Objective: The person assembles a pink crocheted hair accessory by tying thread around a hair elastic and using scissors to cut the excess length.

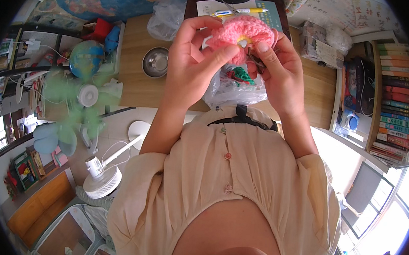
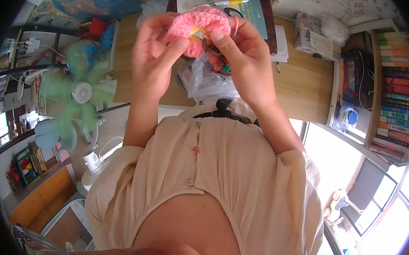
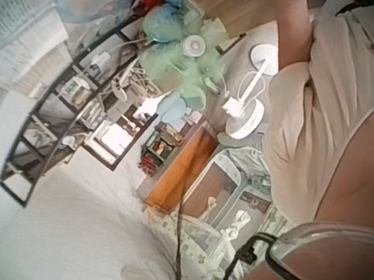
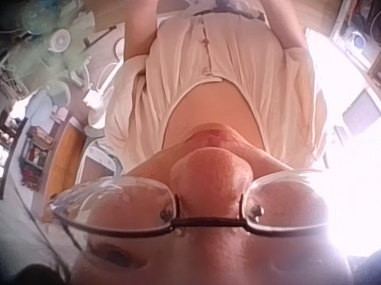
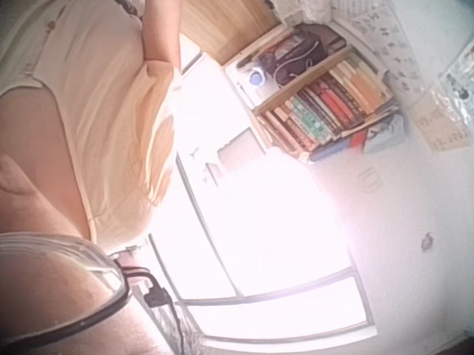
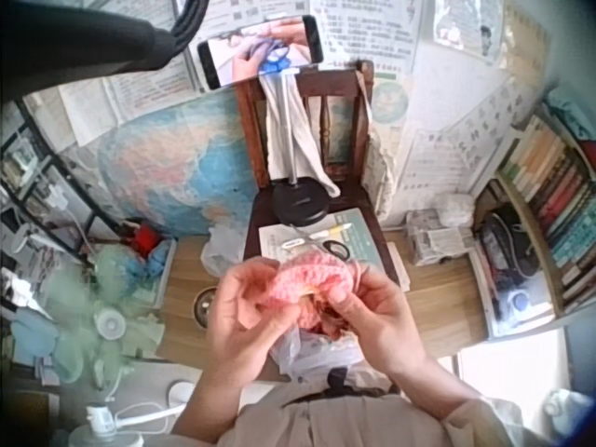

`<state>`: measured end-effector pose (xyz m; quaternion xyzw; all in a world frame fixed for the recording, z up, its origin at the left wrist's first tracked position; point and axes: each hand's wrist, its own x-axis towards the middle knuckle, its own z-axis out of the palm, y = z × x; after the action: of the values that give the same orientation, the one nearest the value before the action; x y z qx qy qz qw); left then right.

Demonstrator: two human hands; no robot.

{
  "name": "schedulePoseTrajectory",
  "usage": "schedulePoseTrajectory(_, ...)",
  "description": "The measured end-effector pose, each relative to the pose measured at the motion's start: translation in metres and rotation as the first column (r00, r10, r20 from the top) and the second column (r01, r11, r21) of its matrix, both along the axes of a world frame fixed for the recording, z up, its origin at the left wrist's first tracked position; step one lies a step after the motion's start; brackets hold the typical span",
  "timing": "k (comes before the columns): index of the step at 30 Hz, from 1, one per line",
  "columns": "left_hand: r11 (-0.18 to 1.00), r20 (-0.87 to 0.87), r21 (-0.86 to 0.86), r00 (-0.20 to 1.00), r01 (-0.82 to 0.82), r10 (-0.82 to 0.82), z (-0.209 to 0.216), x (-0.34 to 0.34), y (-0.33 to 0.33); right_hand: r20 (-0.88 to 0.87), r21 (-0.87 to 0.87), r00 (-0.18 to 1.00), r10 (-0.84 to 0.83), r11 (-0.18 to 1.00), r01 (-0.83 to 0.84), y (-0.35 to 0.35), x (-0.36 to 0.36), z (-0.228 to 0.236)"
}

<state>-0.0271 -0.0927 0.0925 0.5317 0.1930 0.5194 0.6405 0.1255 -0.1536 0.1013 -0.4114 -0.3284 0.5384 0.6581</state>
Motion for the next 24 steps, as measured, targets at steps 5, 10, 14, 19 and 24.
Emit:
schedulePoseTrajectory(5, 0.81, -0.249, 0.53, 0.867, -0.25, 0.431, -0.008, -0.004, 0.011, 0.029, -0.011, 1.0, 0.006, 1.0, -0.006, -0.002, -0.003, 0.0)
schedulePoseTrajectory(10, 0.933, -0.229, 0.286, 0.93, -0.217, 0.287, -0.009, -0.009, 0.008, 0.04, -0.018, 0.999, -0.009, 1.0, 0.009, -0.001, -0.001, -0.002)
schedulePoseTrajectory(14, 0.985, 0.038, -0.173, 0.999, -0.02, 0.027, -0.001, -0.01, 0.01, 0.074, -0.047, 0.997, 0.003, 0.999, 0.0, -0.001, 0.001, 0.0)
schedulePoseTrajectory(19, 0.982, 0.025, -0.187, 1.0, -0.002, 0.006, -0.011, -0.011, 0.013, 0.044, -0.05, 0.999, -0.006, 0.999, 0.008, -0.001, -0.003, -0.001)
schedulePoseTrajectory(24, 0.994, -0.04, -0.075, 0.996, -0.079, 0.076, -0.006, -0.01, 0.008, 0.049, -0.061, 0.999, 0.017, 0.998, -0.014, 0.0, -0.003, 0.0)
